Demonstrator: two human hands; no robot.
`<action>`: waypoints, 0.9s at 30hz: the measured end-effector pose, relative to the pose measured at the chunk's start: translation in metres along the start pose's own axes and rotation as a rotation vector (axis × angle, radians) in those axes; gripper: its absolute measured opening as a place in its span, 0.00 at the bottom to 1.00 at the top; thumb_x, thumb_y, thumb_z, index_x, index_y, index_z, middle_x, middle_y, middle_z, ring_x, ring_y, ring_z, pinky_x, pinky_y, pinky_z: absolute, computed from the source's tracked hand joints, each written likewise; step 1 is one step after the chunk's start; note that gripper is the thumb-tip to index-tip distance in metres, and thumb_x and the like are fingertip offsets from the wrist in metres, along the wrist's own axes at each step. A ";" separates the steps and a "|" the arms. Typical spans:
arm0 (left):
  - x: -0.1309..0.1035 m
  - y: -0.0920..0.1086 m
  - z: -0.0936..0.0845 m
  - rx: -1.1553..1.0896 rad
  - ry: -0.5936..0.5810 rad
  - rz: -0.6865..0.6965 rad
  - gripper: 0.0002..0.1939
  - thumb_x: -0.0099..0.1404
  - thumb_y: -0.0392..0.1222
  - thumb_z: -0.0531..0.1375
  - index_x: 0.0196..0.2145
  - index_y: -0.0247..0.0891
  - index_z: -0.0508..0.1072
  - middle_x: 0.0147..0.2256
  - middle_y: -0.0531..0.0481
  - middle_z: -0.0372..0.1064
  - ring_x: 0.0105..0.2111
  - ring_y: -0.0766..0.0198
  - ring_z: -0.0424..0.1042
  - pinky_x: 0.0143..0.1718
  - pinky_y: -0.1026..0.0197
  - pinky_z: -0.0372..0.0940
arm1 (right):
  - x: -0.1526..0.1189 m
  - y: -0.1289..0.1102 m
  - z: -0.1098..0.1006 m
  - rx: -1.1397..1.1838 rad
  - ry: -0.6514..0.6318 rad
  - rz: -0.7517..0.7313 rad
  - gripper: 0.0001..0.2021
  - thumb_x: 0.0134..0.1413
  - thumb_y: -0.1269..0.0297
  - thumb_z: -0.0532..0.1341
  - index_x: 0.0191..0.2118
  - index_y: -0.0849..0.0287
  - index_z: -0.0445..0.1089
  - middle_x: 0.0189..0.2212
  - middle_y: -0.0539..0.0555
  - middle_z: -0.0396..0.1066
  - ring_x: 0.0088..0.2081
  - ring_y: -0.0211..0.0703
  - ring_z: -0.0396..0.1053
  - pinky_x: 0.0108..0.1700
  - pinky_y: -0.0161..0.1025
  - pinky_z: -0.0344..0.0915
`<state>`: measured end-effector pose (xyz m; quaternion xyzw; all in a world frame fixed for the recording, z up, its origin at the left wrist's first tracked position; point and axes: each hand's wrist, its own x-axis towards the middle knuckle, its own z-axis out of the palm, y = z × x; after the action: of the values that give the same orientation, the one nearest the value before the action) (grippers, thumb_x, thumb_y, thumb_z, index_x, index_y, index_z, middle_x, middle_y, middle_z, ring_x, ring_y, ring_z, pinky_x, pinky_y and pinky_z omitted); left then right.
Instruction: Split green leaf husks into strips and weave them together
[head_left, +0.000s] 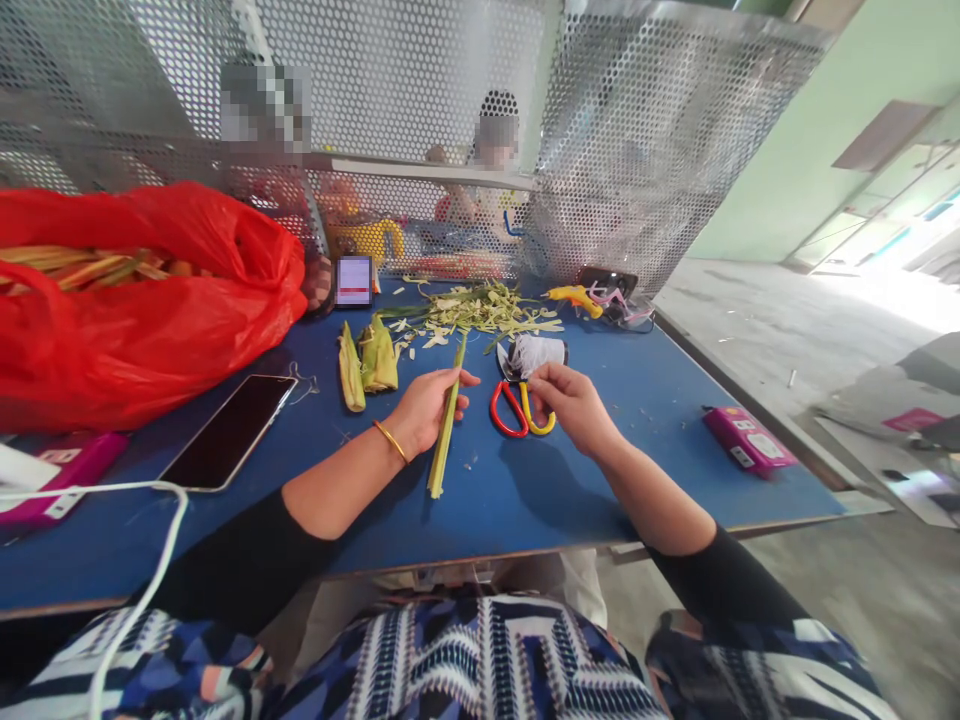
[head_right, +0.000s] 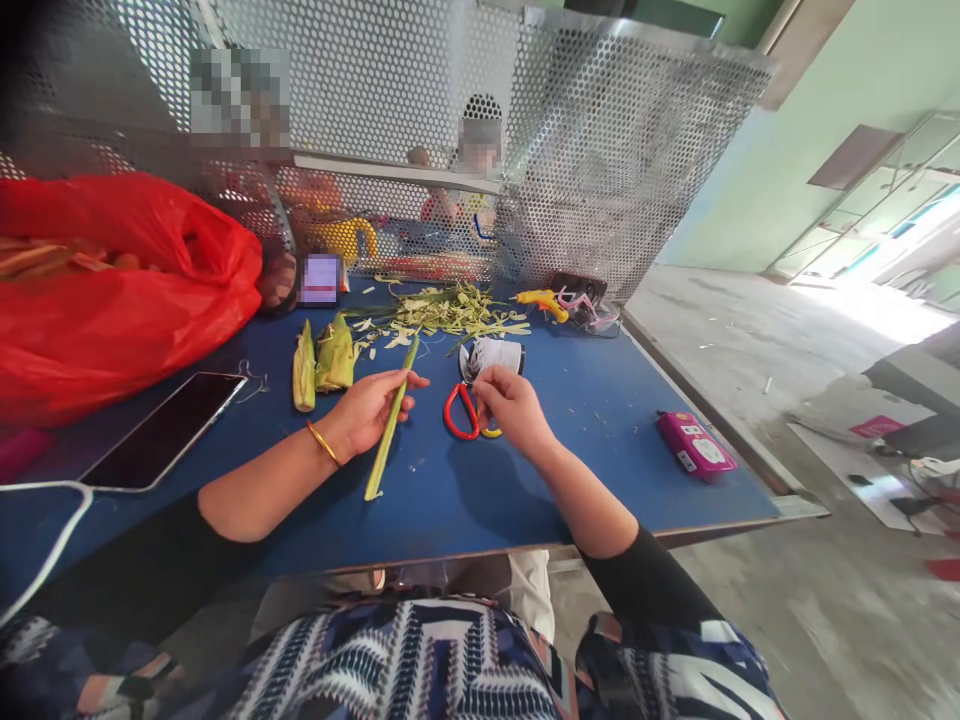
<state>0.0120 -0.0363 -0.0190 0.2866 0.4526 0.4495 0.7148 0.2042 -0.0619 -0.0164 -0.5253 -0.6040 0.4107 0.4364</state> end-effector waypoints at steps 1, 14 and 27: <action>-0.001 0.000 0.000 0.005 -0.073 -0.068 0.15 0.69 0.32 0.51 0.25 0.33 0.69 0.24 0.51 0.69 0.14 0.74 0.62 0.13 0.70 0.57 | -0.004 -0.002 0.006 -0.076 -0.025 -0.017 0.11 0.51 0.54 0.57 0.26 0.55 0.60 0.15 0.43 0.61 0.16 0.35 0.61 0.22 0.33 0.58; 0.006 -0.004 -0.002 -0.138 -0.254 -0.337 0.17 0.72 0.33 0.47 0.26 0.32 0.67 0.19 0.55 0.60 0.15 0.74 0.61 0.18 0.71 0.65 | -0.004 -0.018 0.011 -1.146 -0.189 -0.333 0.10 0.61 0.64 0.55 0.34 0.56 0.73 0.30 0.52 0.76 0.30 0.39 0.69 0.31 0.34 0.55; 0.006 -0.006 -0.006 -0.093 -0.302 -0.316 0.16 0.72 0.34 0.48 0.26 0.33 0.66 0.20 0.56 0.57 0.14 0.75 0.58 0.20 0.71 0.65 | 0.117 -0.037 -0.016 -1.443 -0.600 -0.092 0.11 0.50 0.61 0.64 0.38 0.59 0.79 0.35 0.58 0.78 0.35 0.47 0.73 0.36 0.39 0.62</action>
<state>0.0100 -0.0334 -0.0284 0.2427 0.3583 0.3042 0.8486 0.2018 0.0504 0.0351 -0.5202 -0.8349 0.0223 -0.1785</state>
